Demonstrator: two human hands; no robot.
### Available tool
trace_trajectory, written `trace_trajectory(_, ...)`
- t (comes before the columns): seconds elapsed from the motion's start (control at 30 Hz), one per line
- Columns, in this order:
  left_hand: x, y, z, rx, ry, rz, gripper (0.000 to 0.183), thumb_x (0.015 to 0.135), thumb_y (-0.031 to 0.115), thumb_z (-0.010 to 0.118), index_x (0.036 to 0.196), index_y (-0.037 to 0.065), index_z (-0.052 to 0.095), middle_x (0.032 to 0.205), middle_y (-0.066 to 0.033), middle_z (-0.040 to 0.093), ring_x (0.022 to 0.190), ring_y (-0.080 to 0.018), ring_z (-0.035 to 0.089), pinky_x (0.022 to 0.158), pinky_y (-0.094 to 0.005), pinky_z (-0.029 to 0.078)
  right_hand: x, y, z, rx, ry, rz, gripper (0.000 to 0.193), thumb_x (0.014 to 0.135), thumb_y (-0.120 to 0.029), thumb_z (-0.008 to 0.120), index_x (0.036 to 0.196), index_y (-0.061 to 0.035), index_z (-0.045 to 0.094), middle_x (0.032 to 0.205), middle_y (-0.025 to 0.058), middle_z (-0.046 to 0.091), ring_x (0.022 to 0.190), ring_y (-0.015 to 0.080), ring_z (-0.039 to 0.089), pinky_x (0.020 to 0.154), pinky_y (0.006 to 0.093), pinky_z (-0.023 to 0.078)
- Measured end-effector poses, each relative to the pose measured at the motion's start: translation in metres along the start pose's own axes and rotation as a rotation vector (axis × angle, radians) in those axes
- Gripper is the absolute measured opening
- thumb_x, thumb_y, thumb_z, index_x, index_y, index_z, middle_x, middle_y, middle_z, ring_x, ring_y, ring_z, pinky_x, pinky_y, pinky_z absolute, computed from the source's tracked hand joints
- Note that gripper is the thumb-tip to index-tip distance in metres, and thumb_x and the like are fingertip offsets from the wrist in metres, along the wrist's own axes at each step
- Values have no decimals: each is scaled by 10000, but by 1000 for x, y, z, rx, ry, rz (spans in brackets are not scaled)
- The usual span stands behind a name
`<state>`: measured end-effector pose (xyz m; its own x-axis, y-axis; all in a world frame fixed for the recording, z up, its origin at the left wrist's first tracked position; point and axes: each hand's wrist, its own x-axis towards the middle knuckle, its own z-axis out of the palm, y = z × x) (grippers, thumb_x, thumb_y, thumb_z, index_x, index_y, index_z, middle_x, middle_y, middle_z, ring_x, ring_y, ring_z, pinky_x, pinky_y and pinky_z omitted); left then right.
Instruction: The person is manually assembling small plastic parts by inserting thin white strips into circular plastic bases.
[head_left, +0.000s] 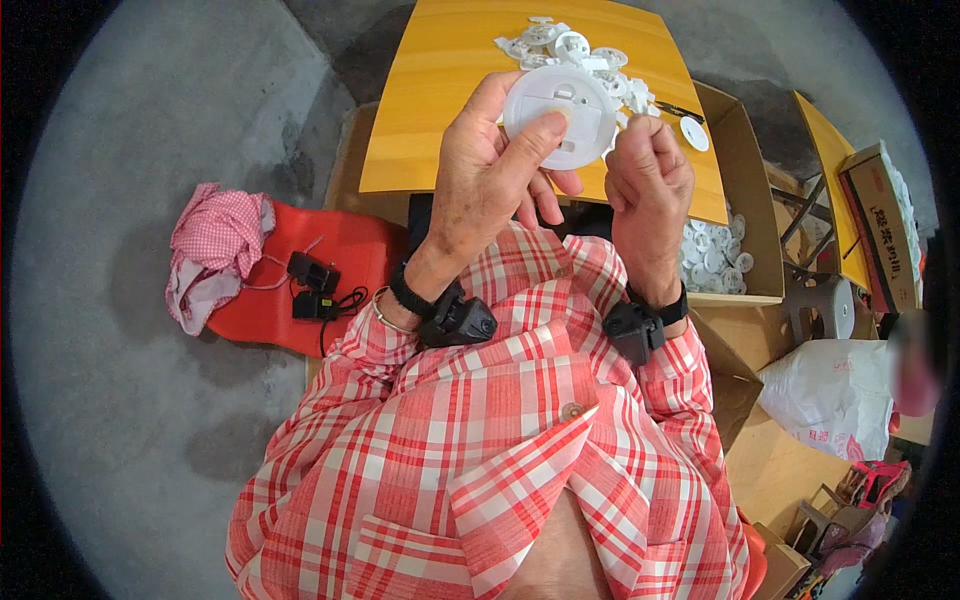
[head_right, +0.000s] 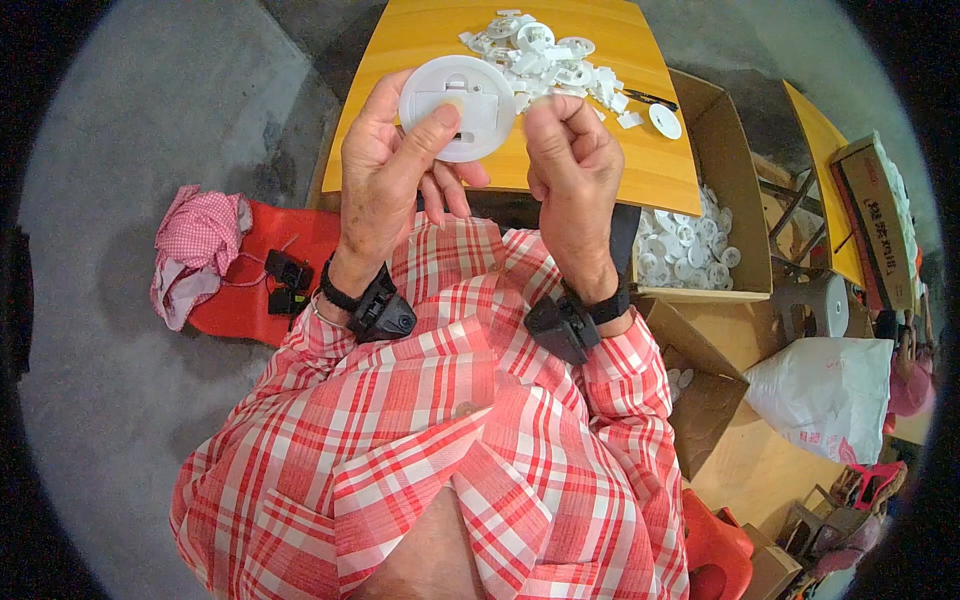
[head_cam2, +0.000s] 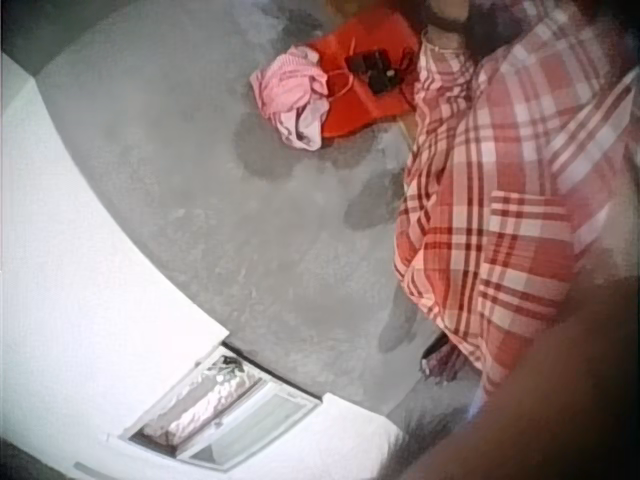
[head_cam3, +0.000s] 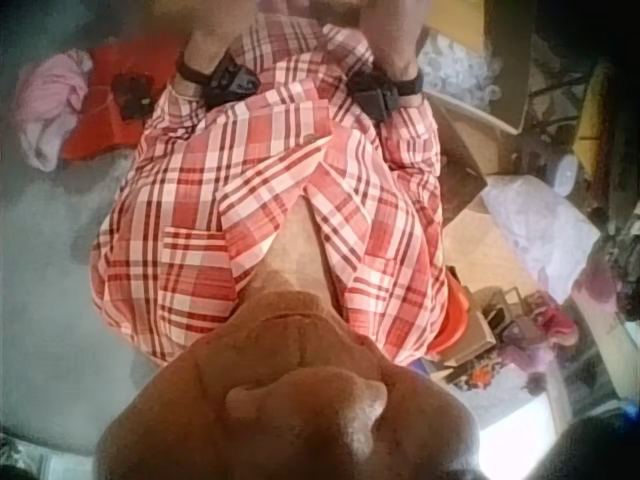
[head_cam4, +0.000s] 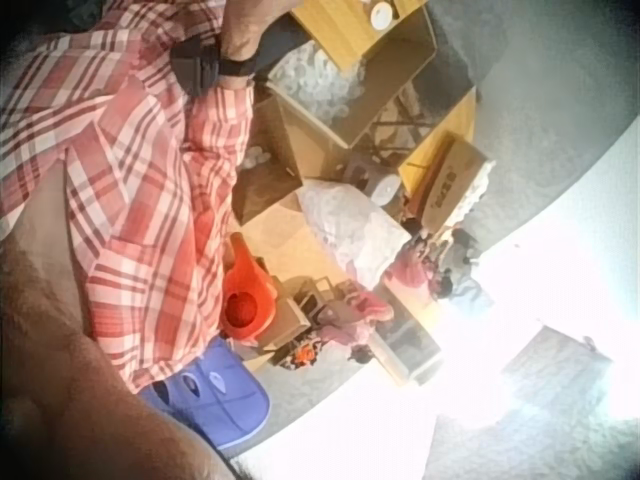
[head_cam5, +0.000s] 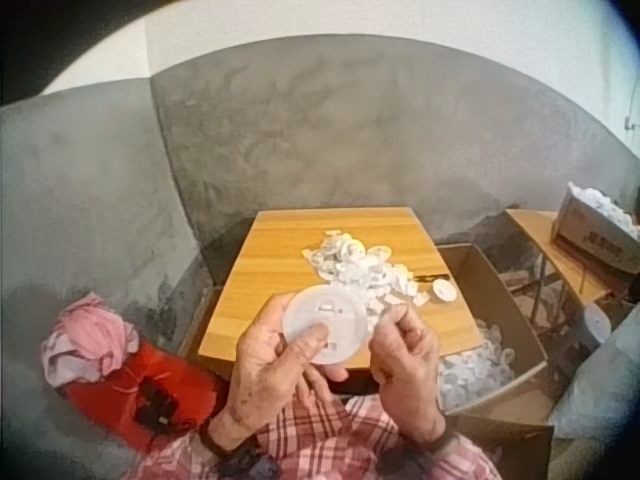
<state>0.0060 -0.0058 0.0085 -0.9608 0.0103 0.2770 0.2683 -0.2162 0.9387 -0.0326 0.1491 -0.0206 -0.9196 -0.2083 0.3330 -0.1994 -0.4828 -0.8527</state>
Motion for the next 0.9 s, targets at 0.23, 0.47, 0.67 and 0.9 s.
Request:
trace_trajectory(0.23, -1, -1, 3, 105, -17, -34, 383, 896, 177, 550, 1195, -11, 403, 698, -150, 632, 404, -131, 563, 326, -201, 423, -4, -1, -1, -124, 20, 53, 287, 928, -319, 517, 791, -67, 505, 580, -56, 437, 514, 27, 380, 463, 178, 318)
trace_trajectory(0.47, -2, 0, 2, 89, -33, -19, 370, 891, 170, 554, 1173, -31, 424, 689, -115, 623, 417, -108, 562, 337, -198, 429, 0, -6, 11, -469, -16, -183, 252, 884, -142, 595, 1094, -14, 543, 641, -13, 559, 564, 25, 472, 485, 176, 353)
trace_trajectory(0.67, -1, -2, 1, 69, -37, -29, 368, 893, 166, 551, 1171, -37, 420, 691, -113, 617, 418, -107, 561, 340, -201, 437, -3, -8, 14, -368, -29, -32, 309, 885, -130, 580, 1156, 9, 527, 670, 4, 600, 556, 32, 519, 500, 173, 378)
trace_trajectory(0.9, -1, -2, 1, 102, -50, -8, 374, 881, 158, 564, 1172, -26, 418, 721, -124, 618, 431, -121, 570, 341, -208, 448, -4, -9, 15, -326, -54, -26, 251, 886, -96, 559, 1114, 3, 532, 657, 6, 599, 528, 36, 510, 468, 170, 371)
